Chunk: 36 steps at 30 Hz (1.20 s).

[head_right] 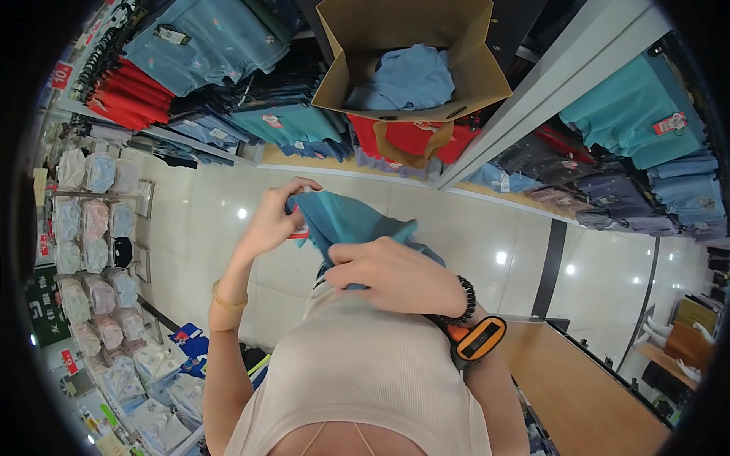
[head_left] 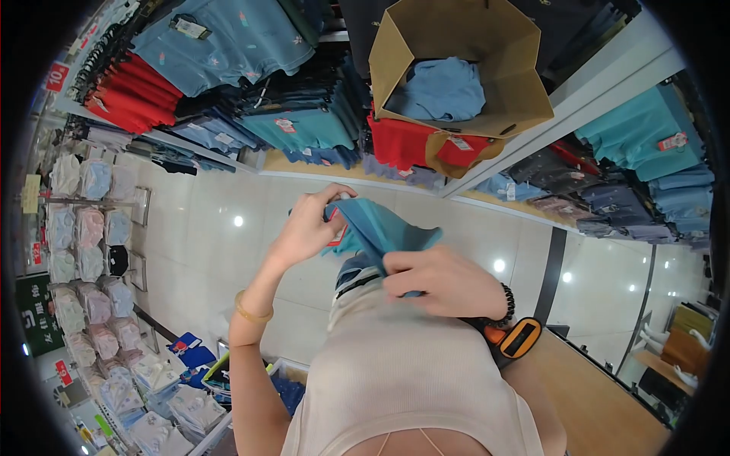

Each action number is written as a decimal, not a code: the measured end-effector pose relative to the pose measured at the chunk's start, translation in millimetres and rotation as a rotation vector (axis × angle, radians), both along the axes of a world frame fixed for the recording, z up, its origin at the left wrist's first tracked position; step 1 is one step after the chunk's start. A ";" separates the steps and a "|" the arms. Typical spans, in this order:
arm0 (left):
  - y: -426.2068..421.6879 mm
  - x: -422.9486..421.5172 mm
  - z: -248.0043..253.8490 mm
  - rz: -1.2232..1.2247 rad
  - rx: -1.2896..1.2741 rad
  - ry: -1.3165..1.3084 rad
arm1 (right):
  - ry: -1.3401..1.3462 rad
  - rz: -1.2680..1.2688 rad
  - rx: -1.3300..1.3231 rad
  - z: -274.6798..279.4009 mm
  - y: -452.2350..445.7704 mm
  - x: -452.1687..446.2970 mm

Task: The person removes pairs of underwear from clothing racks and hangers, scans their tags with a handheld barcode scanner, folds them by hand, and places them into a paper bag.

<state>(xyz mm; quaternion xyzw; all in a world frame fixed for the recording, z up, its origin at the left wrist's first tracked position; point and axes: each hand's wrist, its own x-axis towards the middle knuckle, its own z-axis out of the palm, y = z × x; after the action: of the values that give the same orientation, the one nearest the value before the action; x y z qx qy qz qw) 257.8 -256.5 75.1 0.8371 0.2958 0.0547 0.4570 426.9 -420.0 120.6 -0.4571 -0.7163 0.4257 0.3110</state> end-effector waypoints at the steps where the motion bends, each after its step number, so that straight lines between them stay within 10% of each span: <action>1: 0.6 -0.4 0.7 0.019 -0.008 -0.021 | -0.037 0.076 0.002 -5.7 2.7 -3.4; 7: -11.7 -0.9 9.2 0.093 -0.156 -0.176 | -0.012 0.147 0.138 -21.6 3.6 -21.9; 15: -30.3 -7.3 48.9 -0.172 -0.139 -0.250 | -0.070 -0.530 0.387 -9.1 16.8 -10.8; 20: -37.4 -10.0 58.8 -0.274 -0.413 -0.243 | -0.146 -0.341 -0.055 -13.2 12.6 -15.4; 26: -53.2 -5.1 28.3 0.013 -0.771 -0.603 | -0.007 -0.675 0.004 -22.0 11.2 -17.9; 30: -52.5 -0.3 34.8 -0.019 -0.510 -0.181 | 0.089 -0.719 -0.041 -15.9 11.4 -16.9; 36: -25.6 -15.9 52.6 0.061 -0.259 -0.212 | 0.023 -0.631 0.010 -22.4 6.0 -10.7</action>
<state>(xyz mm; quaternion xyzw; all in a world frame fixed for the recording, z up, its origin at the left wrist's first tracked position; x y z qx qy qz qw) 241.9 -282.1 127.7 0.7514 0.2756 0.1182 0.5877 416.2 -414.1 98.3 -0.6505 -0.5376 0.3100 0.4380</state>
